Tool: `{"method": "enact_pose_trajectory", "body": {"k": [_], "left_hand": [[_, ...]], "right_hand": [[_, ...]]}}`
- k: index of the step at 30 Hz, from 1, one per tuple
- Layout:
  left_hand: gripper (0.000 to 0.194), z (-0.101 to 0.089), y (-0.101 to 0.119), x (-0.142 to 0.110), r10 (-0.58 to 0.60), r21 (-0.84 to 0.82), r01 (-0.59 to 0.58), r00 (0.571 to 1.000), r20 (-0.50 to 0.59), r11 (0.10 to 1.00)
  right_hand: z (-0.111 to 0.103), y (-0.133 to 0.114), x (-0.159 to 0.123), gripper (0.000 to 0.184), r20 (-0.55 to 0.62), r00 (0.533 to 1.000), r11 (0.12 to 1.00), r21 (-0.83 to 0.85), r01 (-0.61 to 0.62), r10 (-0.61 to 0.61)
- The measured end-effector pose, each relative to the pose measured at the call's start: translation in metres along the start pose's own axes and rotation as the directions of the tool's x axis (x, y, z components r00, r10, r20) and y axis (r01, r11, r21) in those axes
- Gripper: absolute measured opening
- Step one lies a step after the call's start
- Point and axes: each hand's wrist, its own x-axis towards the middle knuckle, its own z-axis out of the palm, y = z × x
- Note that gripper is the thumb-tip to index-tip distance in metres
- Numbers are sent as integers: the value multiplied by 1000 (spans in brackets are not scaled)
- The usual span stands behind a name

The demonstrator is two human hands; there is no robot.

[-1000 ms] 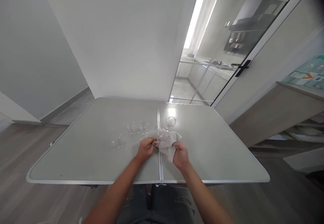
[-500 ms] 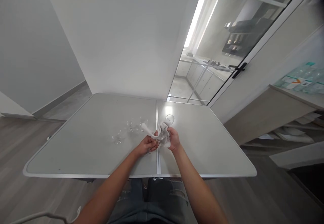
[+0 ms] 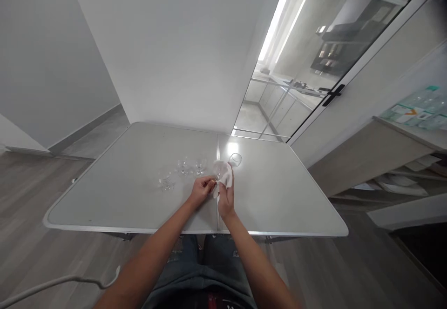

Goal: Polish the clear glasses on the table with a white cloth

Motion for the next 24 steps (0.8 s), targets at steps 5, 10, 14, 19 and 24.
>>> {"method": "enact_pose_trajectory", "body": {"k": [5, 10, 14, 19, 24], "left_hand": [[46, 2, 2, -1, -12, -52, 12, 1000, 4, 999], [33, 3, -8, 0, 6, -39, -7, 999, -34, 999], [31, 4, -13, -1, 30, 55, -29, 999, -24, 998], [41, 3, -6, -1, 50, 187, -82, 984, 169, 979], [46, 1, -2, -1, 63, 146, -83, 989, 134, 986]], "right_hand": [[-8, 9, 3, 25, 301, 856, 718, -467, 516, -419], [-20, 2, 21, 24, 597, 691, 375, -581, 722, -407], [-26, -26, 48, 22, 795, 572, 296, -507, 809, -202], [-36, -51, 97, 14, 727, 640, 673, -605, 426, 248], [-43, -28, 107, 23, 697, 609, 876, -56, -479, 378]]}}
